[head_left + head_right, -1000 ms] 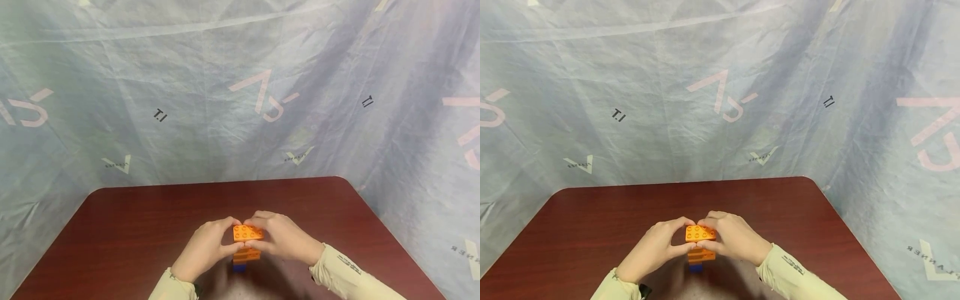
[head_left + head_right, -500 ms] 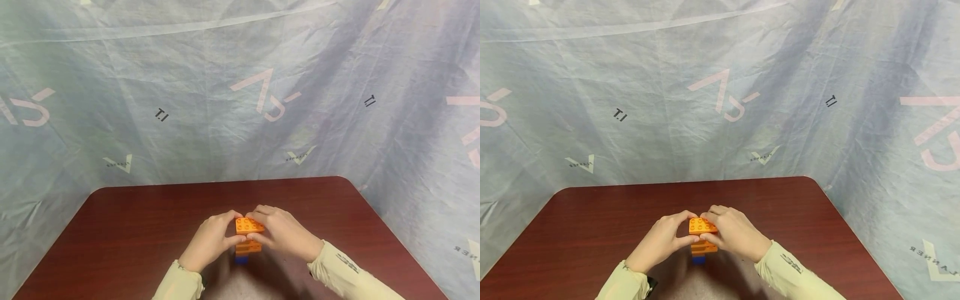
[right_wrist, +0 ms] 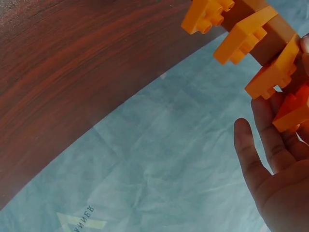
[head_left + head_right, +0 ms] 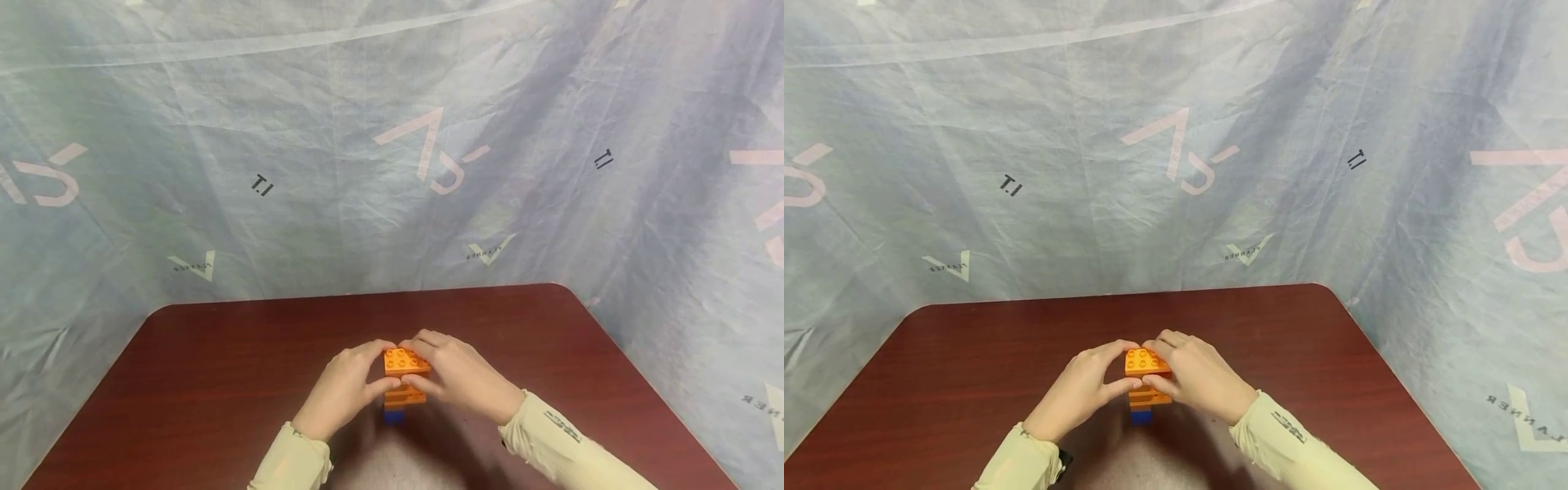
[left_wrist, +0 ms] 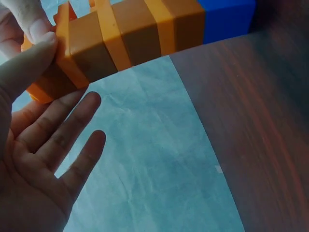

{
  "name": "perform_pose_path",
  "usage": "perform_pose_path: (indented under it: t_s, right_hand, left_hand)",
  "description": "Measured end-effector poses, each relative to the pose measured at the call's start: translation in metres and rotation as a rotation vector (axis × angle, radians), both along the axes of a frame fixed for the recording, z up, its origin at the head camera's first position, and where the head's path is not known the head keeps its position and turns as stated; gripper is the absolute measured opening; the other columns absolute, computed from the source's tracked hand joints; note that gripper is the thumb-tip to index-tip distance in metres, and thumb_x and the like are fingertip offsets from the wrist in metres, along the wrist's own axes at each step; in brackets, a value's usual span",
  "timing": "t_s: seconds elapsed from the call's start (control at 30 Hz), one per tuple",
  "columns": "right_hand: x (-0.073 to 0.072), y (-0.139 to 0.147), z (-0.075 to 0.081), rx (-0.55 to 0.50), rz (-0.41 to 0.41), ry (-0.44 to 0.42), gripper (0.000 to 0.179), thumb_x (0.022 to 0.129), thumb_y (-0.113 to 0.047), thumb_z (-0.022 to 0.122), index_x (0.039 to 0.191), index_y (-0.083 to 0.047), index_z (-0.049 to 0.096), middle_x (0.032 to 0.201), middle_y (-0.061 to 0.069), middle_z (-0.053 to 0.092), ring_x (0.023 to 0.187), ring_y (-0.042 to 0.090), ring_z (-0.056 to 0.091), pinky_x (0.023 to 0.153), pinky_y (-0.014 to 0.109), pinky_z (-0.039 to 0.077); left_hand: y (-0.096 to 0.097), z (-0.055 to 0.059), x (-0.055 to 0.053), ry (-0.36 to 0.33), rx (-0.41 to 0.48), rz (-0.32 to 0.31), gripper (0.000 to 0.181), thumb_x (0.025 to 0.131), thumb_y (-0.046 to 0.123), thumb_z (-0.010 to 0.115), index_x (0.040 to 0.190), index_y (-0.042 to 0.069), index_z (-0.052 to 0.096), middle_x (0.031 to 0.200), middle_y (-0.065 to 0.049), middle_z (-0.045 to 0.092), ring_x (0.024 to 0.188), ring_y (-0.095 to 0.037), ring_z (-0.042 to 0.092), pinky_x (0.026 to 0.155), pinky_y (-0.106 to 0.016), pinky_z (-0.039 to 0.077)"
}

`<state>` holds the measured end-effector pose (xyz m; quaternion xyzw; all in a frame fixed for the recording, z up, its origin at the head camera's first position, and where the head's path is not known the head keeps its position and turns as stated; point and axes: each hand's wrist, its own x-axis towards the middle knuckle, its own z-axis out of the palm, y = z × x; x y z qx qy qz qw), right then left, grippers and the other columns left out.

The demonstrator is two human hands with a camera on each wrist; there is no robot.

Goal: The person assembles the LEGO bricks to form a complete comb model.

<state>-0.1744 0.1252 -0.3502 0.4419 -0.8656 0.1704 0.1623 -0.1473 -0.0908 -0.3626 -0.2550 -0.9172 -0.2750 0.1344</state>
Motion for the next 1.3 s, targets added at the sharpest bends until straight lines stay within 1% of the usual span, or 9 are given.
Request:
perform_pose_path:
  t_s: [0.27, 0.43, 0.7, 0.83, 0.97, 1.03, 1.13, 1.2, 1.3]
  right_hand:
    - [0.000, 0.001, 0.001, -0.024, 0.010, -0.011, 0.044, 0.086, -0.025, 0.084, 0.122, -0.005, 0.069, 0.103, -0.002, 0.064, 0.080, 0.008, 0.058, 0.074, 0.024, 0.053]
    - [0.001, 0.001, 0.001, -0.025, -0.004, -0.049, 0.047, 0.087, -0.023, 0.083, 0.128, -0.004, 0.067, 0.105, -0.002, 0.063, 0.082, 0.007, 0.056, 0.074, 0.023, 0.052]
    - [0.004, 0.002, 0.003, -0.018, -0.012, -0.091, 0.056, 0.089, -0.027, 0.081, 0.136, -0.004, 0.062, 0.109, -0.003, 0.063, 0.085, 0.008, 0.056, 0.077, 0.026, 0.053]
    - [0.007, 0.006, 0.005, -0.044, -0.031, -0.169, 0.063, 0.093, -0.032, 0.077, 0.146, -0.007, 0.054, 0.120, -0.002, 0.063, 0.096, 0.009, 0.060, 0.086, 0.031, 0.054]
    - [0.011, 0.014, 0.006, -0.139, -0.083, -0.256, 0.062, 0.098, -0.038, 0.069, 0.150, -0.011, 0.049, 0.138, 0.002, 0.060, 0.119, 0.015, 0.060, 0.100, 0.042, 0.051]
    - [0.013, 0.019, 0.006, -0.189, -0.132, -0.263, 0.058, 0.100, -0.039, 0.065, 0.150, -0.013, 0.049, 0.141, 0.001, 0.058, 0.125, 0.019, 0.058, 0.102, 0.047, 0.049]
    - [0.015, 0.025, 0.005, -0.235, -0.193, -0.249, 0.052, 0.102, -0.036, 0.062, 0.149, -0.016, 0.052, 0.140, 0.001, 0.059, 0.126, 0.023, 0.058, 0.101, 0.052, 0.048]
    - [0.016, 0.025, 0.004, -0.234, -0.199, -0.238, 0.051, 0.102, -0.034, 0.064, 0.148, -0.017, 0.053, 0.141, 0.002, 0.059, 0.126, 0.025, 0.058, 0.101, 0.053, 0.048]
    - [0.015, 0.021, 0.003, -0.197, -0.163, -0.221, 0.052, 0.098, -0.031, 0.069, 0.145, -0.013, 0.056, 0.140, 0.003, 0.061, 0.126, 0.024, 0.059, 0.102, 0.051, 0.048]
  left_hand:
    - [0.002, -0.001, -0.002, -0.005, -0.004, 0.012, 0.047, 0.082, 0.024, 0.087, 0.120, 0.007, 0.066, 0.115, -0.007, 0.073, 0.094, -0.024, 0.072, 0.081, -0.041, 0.059]
    - [0.001, -0.003, 0.000, -0.046, -0.040, 0.009, 0.055, 0.083, 0.021, 0.087, 0.128, 0.005, 0.060, 0.119, -0.012, 0.071, 0.097, -0.028, 0.071, 0.084, -0.045, 0.058]
    - [0.000, -0.003, 0.001, -0.100, -0.021, 0.013, 0.058, 0.085, 0.023, 0.085, 0.133, 0.007, 0.057, 0.121, -0.010, 0.071, 0.099, -0.029, 0.070, 0.086, -0.047, 0.057]
    - [-0.002, -0.002, 0.003, -0.122, -0.004, 0.020, 0.060, 0.086, 0.025, 0.084, 0.136, 0.006, 0.055, 0.125, -0.013, 0.069, 0.104, -0.032, 0.069, 0.088, -0.050, 0.055]
    - [-0.006, 0.000, 0.004, -0.151, 0.041, 0.049, 0.066, 0.087, 0.028, 0.082, 0.142, 0.006, 0.052, 0.133, -0.014, 0.065, 0.114, -0.034, 0.065, 0.093, -0.054, 0.053]
    - [-0.009, 0.002, 0.006, -0.169, 0.065, 0.082, 0.067, 0.088, 0.031, 0.081, 0.144, 0.008, 0.052, 0.135, -0.012, 0.063, 0.120, -0.033, 0.063, 0.097, -0.055, 0.050]
    - [-0.015, 0.005, 0.009, -0.176, 0.079, 0.134, 0.067, 0.088, 0.037, 0.080, 0.144, 0.012, 0.053, 0.136, -0.009, 0.063, 0.124, -0.031, 0.060, 0.100, -0.056, 0.048]
    - [-0.018, 0.005, 0.010, -0.167, 0.073, 0.149, 0.066, 0.087, 0.038, 0.081, 0.143, 0.014, 0.055, 0.136, -0.007, 0.063, 0.124, -0.031, 0.060, 0.100, -0.056, 0.048]
    - [-0.017, 0.004, 0.011, -0.123, 0.047, 0.125, 0.062, 0.086, 0.036, 0.083, 0.139, 0.014, 0.059, 0.133, -0.006, 0.065, 0.120, -0.030, 0.063, 0.097, -0.054, 0.050]
